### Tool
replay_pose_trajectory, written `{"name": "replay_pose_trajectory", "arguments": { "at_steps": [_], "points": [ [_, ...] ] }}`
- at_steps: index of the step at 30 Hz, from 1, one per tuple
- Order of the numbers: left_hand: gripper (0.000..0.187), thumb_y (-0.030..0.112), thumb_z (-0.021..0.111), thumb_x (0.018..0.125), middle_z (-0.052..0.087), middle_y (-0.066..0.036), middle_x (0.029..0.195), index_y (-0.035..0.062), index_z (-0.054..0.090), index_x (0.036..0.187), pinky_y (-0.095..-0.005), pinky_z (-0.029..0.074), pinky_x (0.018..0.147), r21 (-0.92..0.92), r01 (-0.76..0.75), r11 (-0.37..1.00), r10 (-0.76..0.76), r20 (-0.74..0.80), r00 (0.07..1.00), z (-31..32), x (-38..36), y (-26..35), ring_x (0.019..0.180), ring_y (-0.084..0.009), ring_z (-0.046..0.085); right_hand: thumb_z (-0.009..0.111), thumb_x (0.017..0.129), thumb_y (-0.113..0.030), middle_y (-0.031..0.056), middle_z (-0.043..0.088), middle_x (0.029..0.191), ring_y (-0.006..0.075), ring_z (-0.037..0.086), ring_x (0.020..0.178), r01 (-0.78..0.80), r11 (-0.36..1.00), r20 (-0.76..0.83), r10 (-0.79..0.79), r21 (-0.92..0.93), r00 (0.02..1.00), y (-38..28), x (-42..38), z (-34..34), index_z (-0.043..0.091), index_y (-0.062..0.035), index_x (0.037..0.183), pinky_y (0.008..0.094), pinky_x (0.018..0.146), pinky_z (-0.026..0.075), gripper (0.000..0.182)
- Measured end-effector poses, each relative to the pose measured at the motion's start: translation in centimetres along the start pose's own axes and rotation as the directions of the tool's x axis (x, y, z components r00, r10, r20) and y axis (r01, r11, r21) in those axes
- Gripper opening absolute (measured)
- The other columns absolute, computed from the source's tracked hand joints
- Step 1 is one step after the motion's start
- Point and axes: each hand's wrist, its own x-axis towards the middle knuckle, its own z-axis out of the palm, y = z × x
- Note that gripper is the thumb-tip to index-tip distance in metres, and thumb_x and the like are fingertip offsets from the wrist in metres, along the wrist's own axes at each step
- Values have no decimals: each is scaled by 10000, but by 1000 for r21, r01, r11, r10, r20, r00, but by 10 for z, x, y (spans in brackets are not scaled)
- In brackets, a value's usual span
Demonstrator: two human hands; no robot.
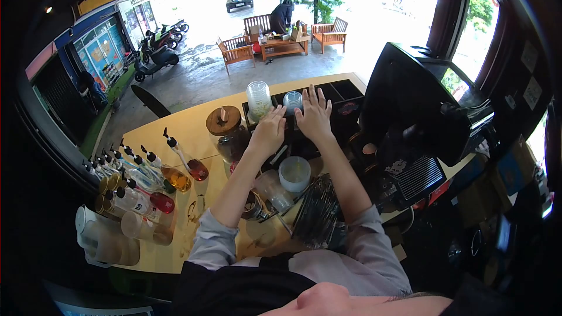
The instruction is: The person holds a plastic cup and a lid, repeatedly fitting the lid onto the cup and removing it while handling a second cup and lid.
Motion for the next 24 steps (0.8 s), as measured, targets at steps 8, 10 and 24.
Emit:
{"name": "replay_pose_trajectory", "arguments": {
  "at_steps": [8,10,24],
  "points": [
    [442,208,342,1055,508,-244,1418,-15,472,1415,-454,311,1155,-214,98,972,-139,-187,973,-18,-89,32,1397,-397,391,640,857,-279,243,352,1526,423,314,1398,97,943,-137,-55,318,989,-25,-108,-29,474,-7,1423,541,1127,271,650],
    [441,206,348,1055,507,-244,1419,-15,469,1418,-443,324,1148,-250,129,960,-172,-160,972,-9,-108,36,1395,-397,393,675,838,-249,240,380,1506,424,342,1373,63,916,-74,-37,396,997,-31,-127,-28,483,-19,1421,511,1117,303,655],
    [482,215,318,1059,399,-210,1526,20,366,1498,-402,325,1149,-397,121,910,-200,-164,966,50,-173,32,1411,-367,387,777,718,-394,185,416,1472,366,369,1356,-82,984,161,57,158,985,-32,-181,-1,464,-70,1432,509,1068,354,844]
  ]
}}
